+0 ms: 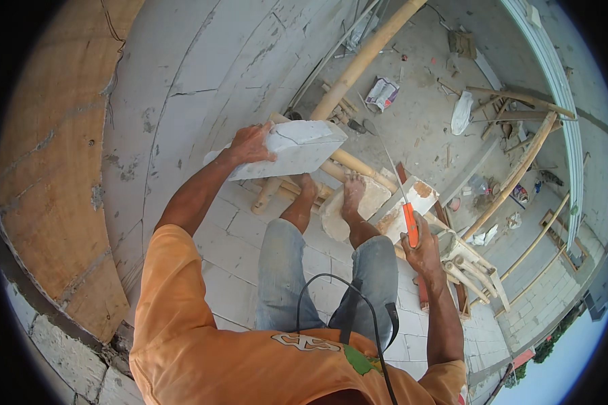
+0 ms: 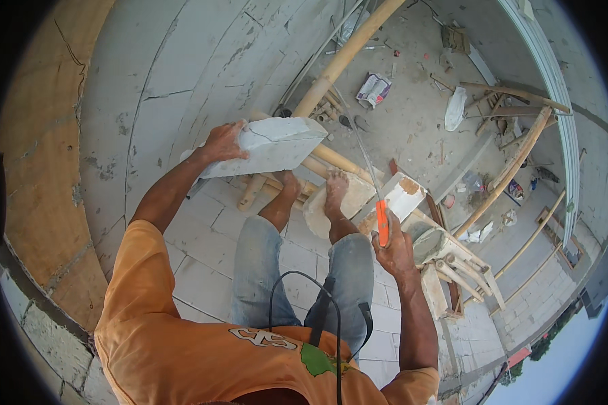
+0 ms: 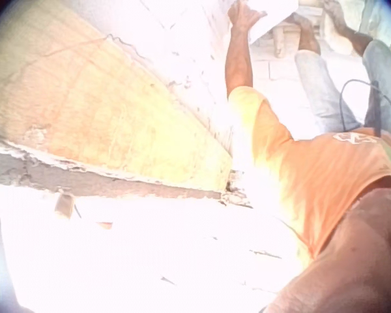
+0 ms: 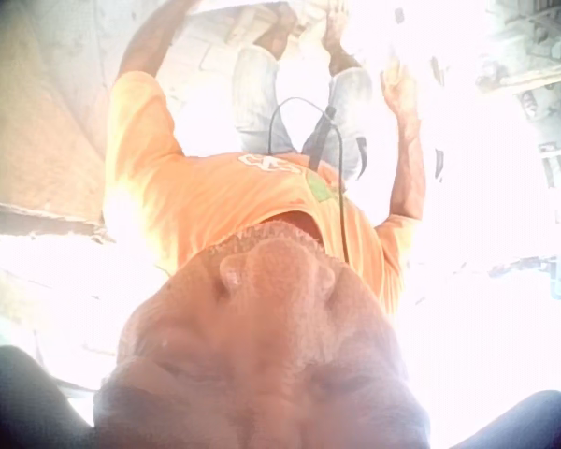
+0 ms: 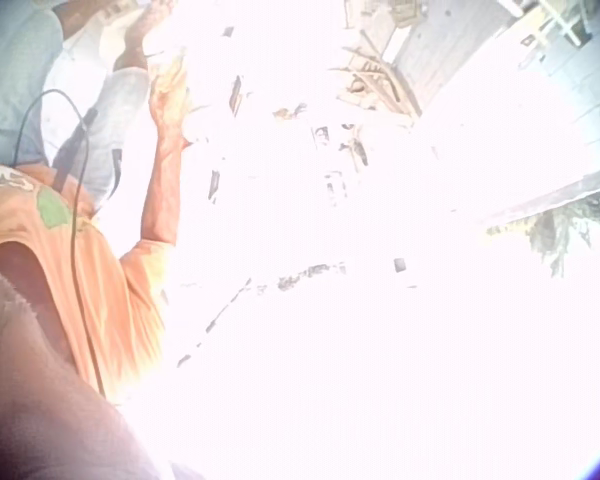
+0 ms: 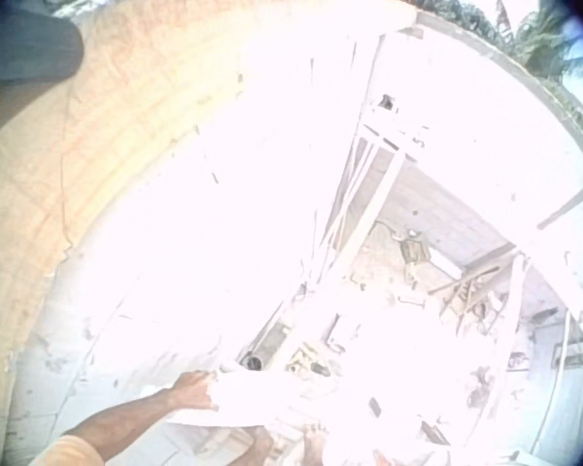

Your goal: The person measures a curved concrete block using a tape measure, marks it, and then saws through the block along the marked line while standing on a scaffold.

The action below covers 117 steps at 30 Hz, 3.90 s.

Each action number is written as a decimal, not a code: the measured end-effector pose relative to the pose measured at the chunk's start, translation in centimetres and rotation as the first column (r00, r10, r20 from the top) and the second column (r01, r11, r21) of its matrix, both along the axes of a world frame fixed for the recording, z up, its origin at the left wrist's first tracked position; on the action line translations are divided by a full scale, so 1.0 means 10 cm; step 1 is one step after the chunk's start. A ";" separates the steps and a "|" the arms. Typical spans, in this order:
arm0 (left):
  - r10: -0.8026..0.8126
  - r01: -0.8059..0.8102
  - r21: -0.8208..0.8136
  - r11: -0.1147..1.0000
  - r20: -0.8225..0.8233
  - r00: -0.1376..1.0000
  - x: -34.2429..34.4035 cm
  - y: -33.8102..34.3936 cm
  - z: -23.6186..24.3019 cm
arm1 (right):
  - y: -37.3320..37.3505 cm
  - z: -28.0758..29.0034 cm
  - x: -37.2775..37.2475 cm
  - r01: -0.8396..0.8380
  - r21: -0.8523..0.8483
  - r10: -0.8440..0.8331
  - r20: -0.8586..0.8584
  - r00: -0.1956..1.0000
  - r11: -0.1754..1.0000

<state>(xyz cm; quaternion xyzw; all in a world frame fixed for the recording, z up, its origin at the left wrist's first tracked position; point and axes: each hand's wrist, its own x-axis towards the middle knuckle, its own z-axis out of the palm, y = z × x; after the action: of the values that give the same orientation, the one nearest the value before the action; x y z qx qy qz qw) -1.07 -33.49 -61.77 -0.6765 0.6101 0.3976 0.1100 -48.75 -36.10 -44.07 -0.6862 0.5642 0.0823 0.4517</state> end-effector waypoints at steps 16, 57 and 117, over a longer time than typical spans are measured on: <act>-0.104 0.115 0.065 0.991 -0.157 0.982 0.16 -0.76 -0.78 | -0.21 -0.92 0.62 -0.031 0.248 -0.013 0.176 0.984 0.968; -0.100 0.093 -0.066 0.993 -0.120 0.988 0.19 -0.79 -1.18 | -1.20 -3.57 1.99 -0.559 -0.006 0.536 0.289 0.793 0.829; 0.419 -0.806 -0.592 -0.010 -0.734 0.534 -0.62 -0.32 -0.36 | -1.29 -3.01 1.12 -0.333 -0.054 0.330 0.355 0.875 0.941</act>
<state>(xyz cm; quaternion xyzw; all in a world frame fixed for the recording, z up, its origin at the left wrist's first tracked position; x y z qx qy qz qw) -7.24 -36.74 -65.38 -0.7257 0.3499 0.1033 -0.5833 -37.57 -48.99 -74.21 -0.7741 0.3457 0.0342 0.5292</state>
